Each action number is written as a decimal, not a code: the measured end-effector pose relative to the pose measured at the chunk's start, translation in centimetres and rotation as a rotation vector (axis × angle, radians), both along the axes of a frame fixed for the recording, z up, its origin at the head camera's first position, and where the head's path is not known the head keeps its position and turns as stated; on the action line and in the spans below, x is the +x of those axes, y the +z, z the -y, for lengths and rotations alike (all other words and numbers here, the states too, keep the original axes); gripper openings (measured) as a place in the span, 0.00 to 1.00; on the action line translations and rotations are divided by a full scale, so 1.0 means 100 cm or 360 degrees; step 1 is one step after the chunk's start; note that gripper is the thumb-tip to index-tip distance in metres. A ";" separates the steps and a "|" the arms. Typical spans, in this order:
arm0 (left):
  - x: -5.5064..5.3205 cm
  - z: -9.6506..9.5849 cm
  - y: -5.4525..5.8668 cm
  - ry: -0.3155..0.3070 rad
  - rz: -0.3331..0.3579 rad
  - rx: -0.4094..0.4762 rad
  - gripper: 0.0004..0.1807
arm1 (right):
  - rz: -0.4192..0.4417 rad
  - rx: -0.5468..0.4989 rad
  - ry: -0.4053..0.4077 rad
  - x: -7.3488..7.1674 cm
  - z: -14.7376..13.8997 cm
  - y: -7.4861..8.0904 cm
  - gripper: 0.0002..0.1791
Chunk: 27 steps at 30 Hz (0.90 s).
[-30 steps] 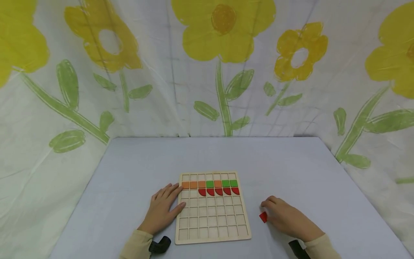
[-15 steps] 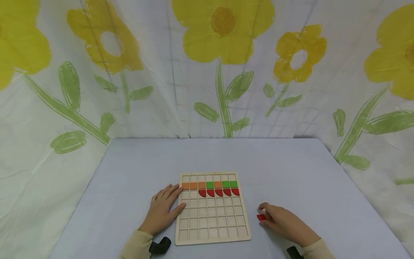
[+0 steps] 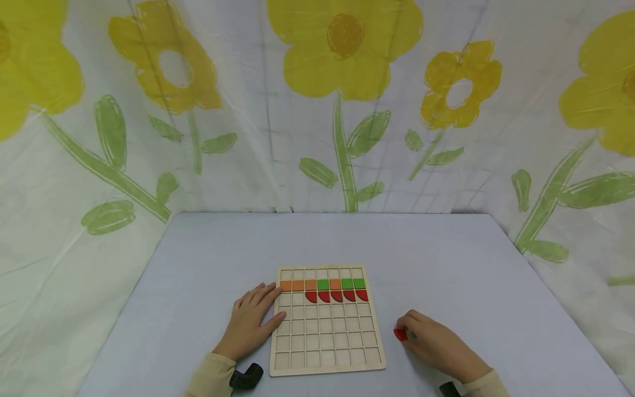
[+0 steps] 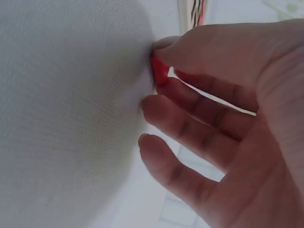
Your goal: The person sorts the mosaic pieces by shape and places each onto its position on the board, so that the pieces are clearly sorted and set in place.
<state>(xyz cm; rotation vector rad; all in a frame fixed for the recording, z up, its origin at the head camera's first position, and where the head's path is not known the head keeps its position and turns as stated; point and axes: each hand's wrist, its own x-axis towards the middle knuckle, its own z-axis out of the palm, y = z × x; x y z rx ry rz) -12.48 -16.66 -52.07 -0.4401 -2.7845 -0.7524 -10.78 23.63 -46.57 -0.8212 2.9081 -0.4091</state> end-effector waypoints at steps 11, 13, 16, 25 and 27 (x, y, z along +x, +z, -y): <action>0.000 0.001 0.001 0.0003 0.0036 0.0018 0.32 | -0.0144 -0.0111 0.0198 -0.019 0.030 0.011 0.12; 0.000 0.001 0.000 0.0011 0.0040 0.0014 0.32 | -0.0147 -0.0122 0.0250 -0.027 0.044 0.014 0.12; 0.001 0.002 -0.001 0.0019 0.0048 0.0010 0.32 | -0.0188 -0.0127 0.0360 -0.039 0.067 0.018 0.11; 0.000 0.001 0.000 0.0010 0.0066 0.0019 0.32 | -0.0121 -0.0196 0.0589 -0.072 0.133 0.024 0.10; 0.000 0.001 0.000 0.0006 0.0059 0.0013 0.32 | -0.0114 -0.0198 0.0620 -0.078 0.145 0.022 0.10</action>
